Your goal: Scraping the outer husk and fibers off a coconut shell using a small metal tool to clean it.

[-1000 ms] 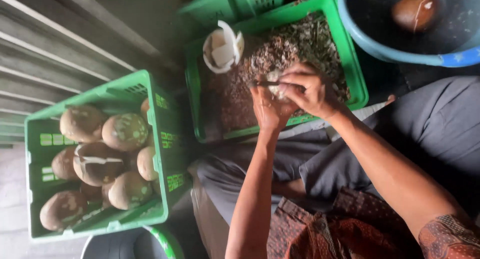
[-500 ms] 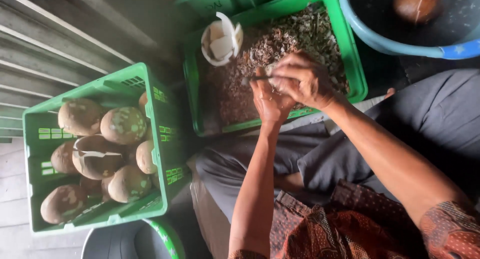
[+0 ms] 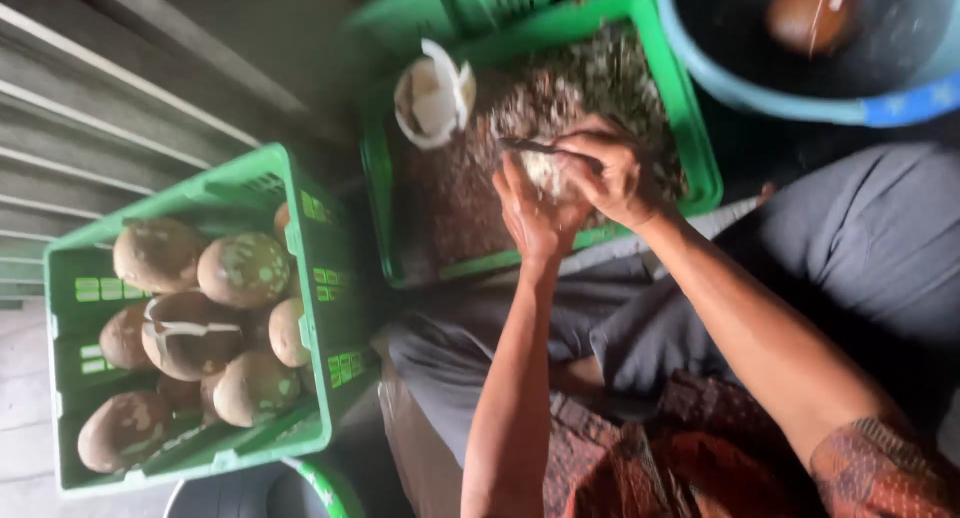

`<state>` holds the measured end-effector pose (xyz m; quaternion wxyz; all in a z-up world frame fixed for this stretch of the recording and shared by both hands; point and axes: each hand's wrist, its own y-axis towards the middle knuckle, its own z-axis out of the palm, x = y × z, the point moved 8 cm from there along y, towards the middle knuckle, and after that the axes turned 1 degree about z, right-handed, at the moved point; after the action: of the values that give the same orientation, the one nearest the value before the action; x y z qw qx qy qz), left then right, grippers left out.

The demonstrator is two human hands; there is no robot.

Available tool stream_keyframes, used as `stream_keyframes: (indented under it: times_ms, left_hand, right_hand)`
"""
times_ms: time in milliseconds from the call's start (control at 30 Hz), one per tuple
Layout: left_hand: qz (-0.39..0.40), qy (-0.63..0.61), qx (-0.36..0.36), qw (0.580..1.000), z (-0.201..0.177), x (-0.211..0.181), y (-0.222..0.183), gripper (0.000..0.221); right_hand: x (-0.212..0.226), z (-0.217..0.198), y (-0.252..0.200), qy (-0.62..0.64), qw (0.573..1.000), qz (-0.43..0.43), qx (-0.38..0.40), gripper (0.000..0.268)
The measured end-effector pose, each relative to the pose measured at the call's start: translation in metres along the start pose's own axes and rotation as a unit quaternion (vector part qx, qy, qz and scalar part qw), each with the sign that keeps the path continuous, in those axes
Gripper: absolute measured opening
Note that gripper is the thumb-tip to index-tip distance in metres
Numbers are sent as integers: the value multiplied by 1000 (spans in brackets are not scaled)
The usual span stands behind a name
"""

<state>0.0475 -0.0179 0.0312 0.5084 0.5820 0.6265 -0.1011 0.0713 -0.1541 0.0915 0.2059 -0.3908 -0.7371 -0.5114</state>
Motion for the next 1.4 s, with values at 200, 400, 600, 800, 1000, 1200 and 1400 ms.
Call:
stream_keyframes:
  times_ms: [200, 400, 600, 800, 1000, 1200, 1400]
  left_hand:
    - [-33, -8, 13, 999, 23, 47, -8, 99]
    - [-162, -7, 142, 977, 2, 4, 8, 118]
    - [-88, -58, 191, 976, -12, -4, 20, 119]
    - [19, 19, 308, 951, -10, -10, 42, 132]
    - [-52, 0, 229, 972, -1, 18, 26, 131]
    - [-55, -8, 195, 979, 3, 13, 26, 119]
    - [-71, -8, 187, 980, 12, 32, 20, 123]
  right_hand:
    - [26, -1, 4, -31, 999, -33, 8, 10]
    - [-120, 10, -37, 163, 959, 225, -63, 13]
    - [-119, 6, -38, 172, 931, 304, -107, 14]
    - [-88, 0, -31, 179, 931, 298, -108, 14]
    - [-74, 8, -28, 157, 964, 211, -51, 10]
    - [-37, 1, 2, 67, 994, 87, -12, 16]
    - [-34, 19, 3, 63, 992, 101, 44, 14]
